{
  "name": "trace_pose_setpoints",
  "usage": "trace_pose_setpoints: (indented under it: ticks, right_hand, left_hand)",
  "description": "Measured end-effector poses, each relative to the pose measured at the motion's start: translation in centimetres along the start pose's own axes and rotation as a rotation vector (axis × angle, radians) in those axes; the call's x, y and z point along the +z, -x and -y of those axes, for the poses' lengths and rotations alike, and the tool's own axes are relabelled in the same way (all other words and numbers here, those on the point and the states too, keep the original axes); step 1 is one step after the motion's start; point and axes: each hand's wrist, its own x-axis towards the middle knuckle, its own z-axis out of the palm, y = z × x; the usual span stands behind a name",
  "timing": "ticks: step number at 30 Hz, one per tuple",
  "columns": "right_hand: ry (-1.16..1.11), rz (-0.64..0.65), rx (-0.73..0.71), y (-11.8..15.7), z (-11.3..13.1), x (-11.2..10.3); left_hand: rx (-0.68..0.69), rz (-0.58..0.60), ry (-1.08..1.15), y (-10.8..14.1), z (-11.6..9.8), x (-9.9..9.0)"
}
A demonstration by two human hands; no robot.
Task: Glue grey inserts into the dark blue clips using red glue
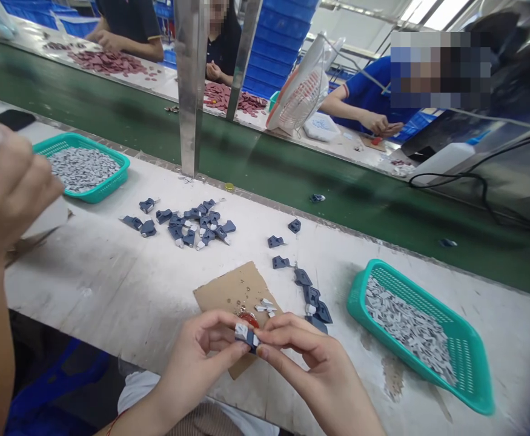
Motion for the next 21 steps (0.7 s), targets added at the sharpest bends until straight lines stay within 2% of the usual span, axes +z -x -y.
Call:
trace_pose_setpoints:
  ticks: [6,9,13,16,21]
  right_hand:
    - [-0.370,0.035,0.073,0.0,-1.2,0.5]
    - [-0.456,-0.008,0.082,0.1,-1.5,1.8]
    - [-0.606,0.027,0.147,0.1,-0.9,3.7]
    - [-0.690,-0.055,0.207,0.1,-0.3,4.5]
    - [-0.727,-0.145,0.222,0.1,0.3,5.1]
  left_hand:
    - [0.019,0.031,0.079,0.1,-0.5,0.2]
    - [0.072,0.046,0.049,0.1,-1.0,0.6]
    - [0.100,0.049,0.125,0.1,-1.0,1.2]
    - [0.110,0.018,0.162,0.0,-0.6,1.4]
    - [0.135,-0.014,0.147,-0.1,-0.3,1.4]
